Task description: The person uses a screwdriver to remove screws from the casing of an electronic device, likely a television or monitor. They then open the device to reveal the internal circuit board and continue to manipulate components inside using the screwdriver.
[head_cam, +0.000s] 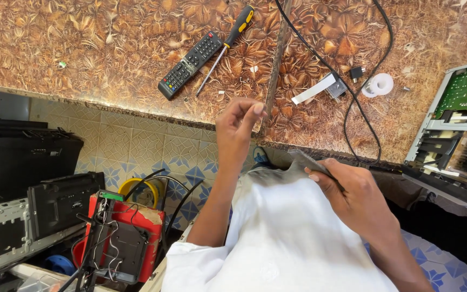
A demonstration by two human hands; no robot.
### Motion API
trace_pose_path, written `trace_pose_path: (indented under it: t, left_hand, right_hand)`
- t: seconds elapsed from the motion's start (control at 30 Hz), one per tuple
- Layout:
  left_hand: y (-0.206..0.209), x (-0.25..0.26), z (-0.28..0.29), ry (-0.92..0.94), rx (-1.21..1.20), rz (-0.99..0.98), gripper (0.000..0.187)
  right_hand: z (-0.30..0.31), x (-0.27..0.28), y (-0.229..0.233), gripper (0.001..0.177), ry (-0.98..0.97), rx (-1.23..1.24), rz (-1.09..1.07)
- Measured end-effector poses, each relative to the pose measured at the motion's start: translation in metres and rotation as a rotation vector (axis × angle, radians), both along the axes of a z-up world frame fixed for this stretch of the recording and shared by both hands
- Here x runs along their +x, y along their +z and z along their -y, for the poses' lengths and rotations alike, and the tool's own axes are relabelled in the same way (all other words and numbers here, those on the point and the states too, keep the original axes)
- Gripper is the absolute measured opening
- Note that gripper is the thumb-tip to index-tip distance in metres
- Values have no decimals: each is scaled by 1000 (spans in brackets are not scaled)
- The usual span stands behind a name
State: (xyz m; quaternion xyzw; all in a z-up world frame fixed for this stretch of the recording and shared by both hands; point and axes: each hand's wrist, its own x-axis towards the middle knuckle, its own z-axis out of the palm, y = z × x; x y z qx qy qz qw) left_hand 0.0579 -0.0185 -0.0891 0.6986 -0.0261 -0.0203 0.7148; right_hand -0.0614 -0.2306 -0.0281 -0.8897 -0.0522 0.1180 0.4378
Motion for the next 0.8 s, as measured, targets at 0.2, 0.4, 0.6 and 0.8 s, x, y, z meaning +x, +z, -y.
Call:
trace_pose_path:
  t: [0.2, 0.4, 0.6, 0.8]
  left_hand:
    - [-51, 32, -7, 111, 456, 136, 35]
    - [-88, 36, -14, 84, 630, 147, 20]
    - [-64, 28, -9, 51, 618, 140, 25]
    - [-51, -2, 1, -331, -89, 26, 41]
  right_hand:
    - [1, 2, -7, 28, -89, 35, 49]
    - [3, 4, -18, 27, -169, 39, 98]
    - [5, 5, -35, 29, -181, 57, 74]
    - [11, 20, -40, 38, -119, 209, 45]
